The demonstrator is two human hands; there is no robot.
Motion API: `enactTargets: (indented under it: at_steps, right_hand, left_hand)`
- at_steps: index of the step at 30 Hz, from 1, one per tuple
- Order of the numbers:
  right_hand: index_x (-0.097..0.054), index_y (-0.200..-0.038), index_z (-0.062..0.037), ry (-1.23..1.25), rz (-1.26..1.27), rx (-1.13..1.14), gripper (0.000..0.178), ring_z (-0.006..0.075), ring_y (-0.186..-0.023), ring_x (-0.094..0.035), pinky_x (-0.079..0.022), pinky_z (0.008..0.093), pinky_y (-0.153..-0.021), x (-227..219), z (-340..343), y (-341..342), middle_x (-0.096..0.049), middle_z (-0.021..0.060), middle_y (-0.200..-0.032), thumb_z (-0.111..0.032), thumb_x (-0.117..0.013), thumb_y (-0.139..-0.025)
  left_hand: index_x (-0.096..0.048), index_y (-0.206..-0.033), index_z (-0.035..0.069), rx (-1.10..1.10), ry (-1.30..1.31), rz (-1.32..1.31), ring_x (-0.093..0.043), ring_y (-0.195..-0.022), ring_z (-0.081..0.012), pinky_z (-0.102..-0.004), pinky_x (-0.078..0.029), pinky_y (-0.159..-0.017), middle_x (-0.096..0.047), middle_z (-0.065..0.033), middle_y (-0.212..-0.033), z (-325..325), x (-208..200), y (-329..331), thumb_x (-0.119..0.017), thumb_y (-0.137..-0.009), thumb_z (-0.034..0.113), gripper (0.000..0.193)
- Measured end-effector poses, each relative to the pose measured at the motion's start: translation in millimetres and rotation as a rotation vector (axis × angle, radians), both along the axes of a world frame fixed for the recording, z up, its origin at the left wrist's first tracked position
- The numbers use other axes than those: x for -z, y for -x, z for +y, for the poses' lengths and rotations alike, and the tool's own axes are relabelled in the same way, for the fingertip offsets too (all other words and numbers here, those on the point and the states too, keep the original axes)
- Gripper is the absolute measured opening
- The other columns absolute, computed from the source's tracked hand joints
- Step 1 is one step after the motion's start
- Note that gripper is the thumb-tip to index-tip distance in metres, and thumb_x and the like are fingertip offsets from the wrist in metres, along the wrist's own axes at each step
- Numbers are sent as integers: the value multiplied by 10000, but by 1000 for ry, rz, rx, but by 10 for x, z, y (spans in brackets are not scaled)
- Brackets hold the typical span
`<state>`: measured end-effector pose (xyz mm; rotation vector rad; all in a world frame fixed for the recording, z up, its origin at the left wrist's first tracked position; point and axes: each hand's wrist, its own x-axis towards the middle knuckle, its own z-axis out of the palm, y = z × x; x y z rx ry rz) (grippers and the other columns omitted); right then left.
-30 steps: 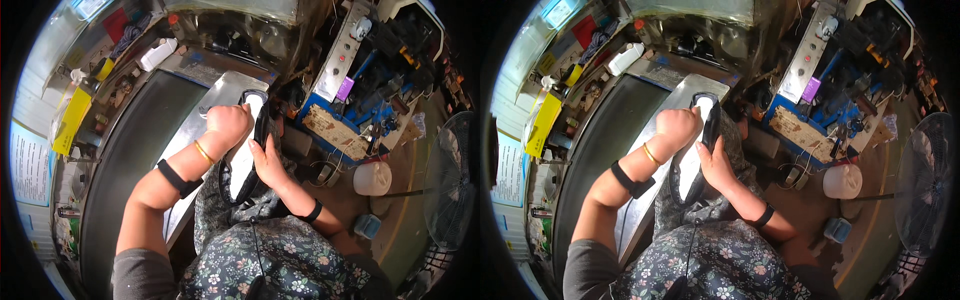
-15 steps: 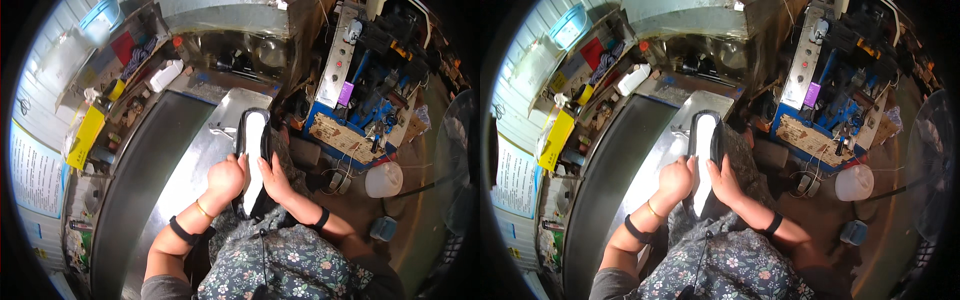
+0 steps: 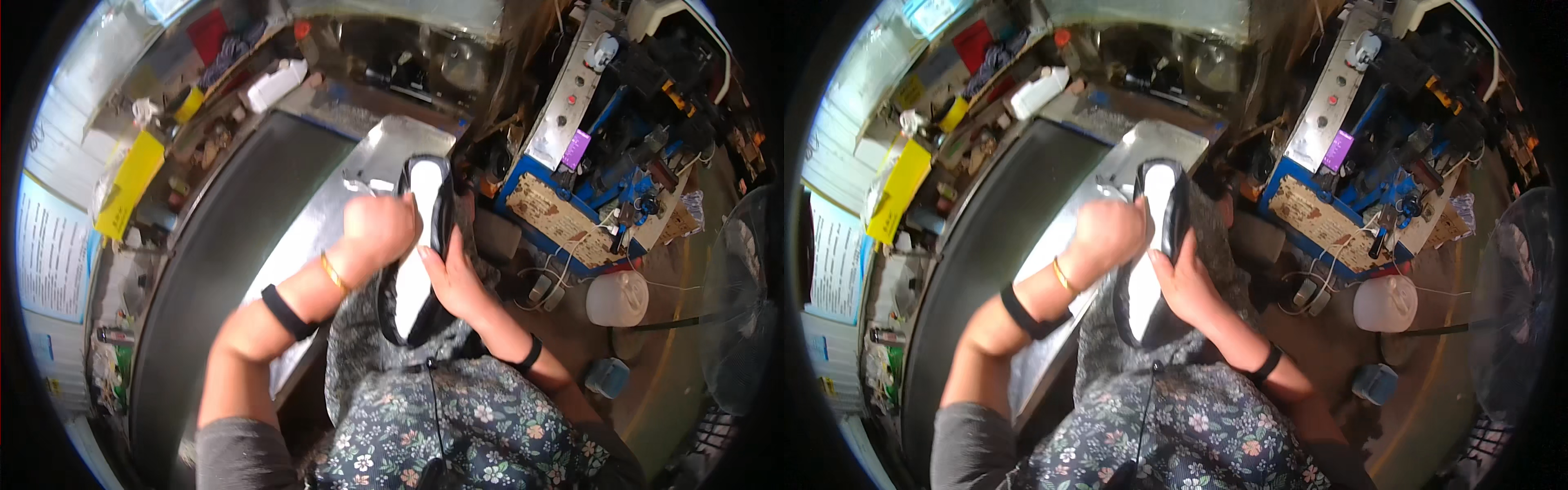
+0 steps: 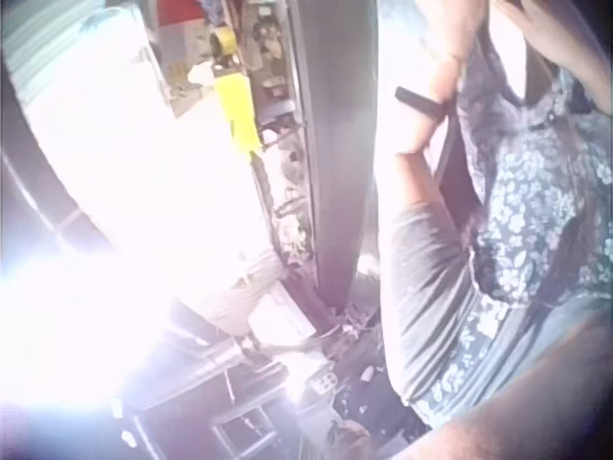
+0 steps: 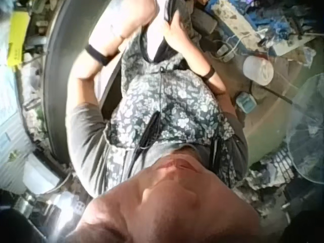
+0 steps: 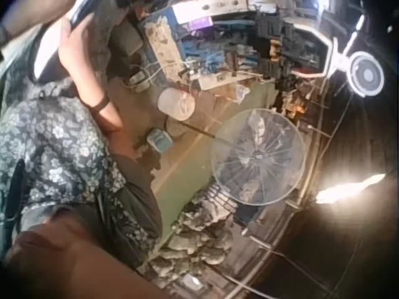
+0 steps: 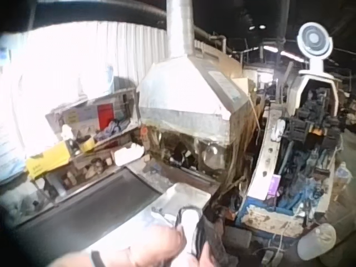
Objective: Checking and assembling shoe components in a manufacturing facility.
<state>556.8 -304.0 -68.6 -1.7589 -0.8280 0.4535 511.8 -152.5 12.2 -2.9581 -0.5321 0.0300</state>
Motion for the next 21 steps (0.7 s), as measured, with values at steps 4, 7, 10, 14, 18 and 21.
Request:
enactTargets:
  at_steps: [4,7,10,14,18,21]
  right_hand:
    - [-209,-1425,163,-99,64,-20,752,414,-1105,-611,-481,399,-914,-70,148,-140,-566,388,-1163,-346,-546,-987]
    - [-260,-1432,131,-258,68,-56,662,325,-1153,-594,-451,363,-965,348,114,-102,-570,292,-1249,-277,-549,-998]
    - [-216,-1446,134,-224,-44,36,692,376,-1171,-575,-445,382,-983,336,0,133,-529,325,-1283,-286,-540,-1003]
    - [-197,-1453,133,-110,-160,93,698,392,-1142,-586,-467,399,-951,309,-56,45,-523,343,-1268,-277,-540,-1004]
    - [-207,-1471,94,-190,32,-146,643,320,-1176,-559,-439,369,-985,112,-167,-51,-509,283,-1315,-226,-526,-1014]
    - [-217,-1483,71,-260,19,-161,607,255,-1270,-465,-369,347,-1054,166,-268,9,-455,219,-1400,-218,-499,-1029]
  left_hand:
    - [-637,-629,90,124,-10,-36,-646,-523,-319,-453,-485,-455,-640,-123,-582,287,54,-155,-415,-997,281,470]
    - [-631,-916,-7,7,322,-81,-663,-679,-407,-504,-520,-602,-684,-200,-762,211,320,321,-401,-1017,280,381]
    - [-579,-1090,-56,-178,472,-317,-654,-777,-449,-504,-523,-713,-686,-236,-869,-127,545,503,-416,-1023,276,375]
    - [-575,-1109,-52,-296,732,-892,-636,-973,-421,-469,-495,-874,-655,-254,-1049,-369,829,505,-405,-1034,326,421]
    - [-494,-1348,-39,-521,1608,-937,-532,-1200,-228,-336,-398,-1047,-573,-150,-1299,-327,903,513,-278,-1078,399,557]
    - [-481,-1360,-45,-257,1474,-971,-523,-1214,-220,-348,-392,-1066,-561,-173,-1317,-227,804,459,-272,-1075,420,584]
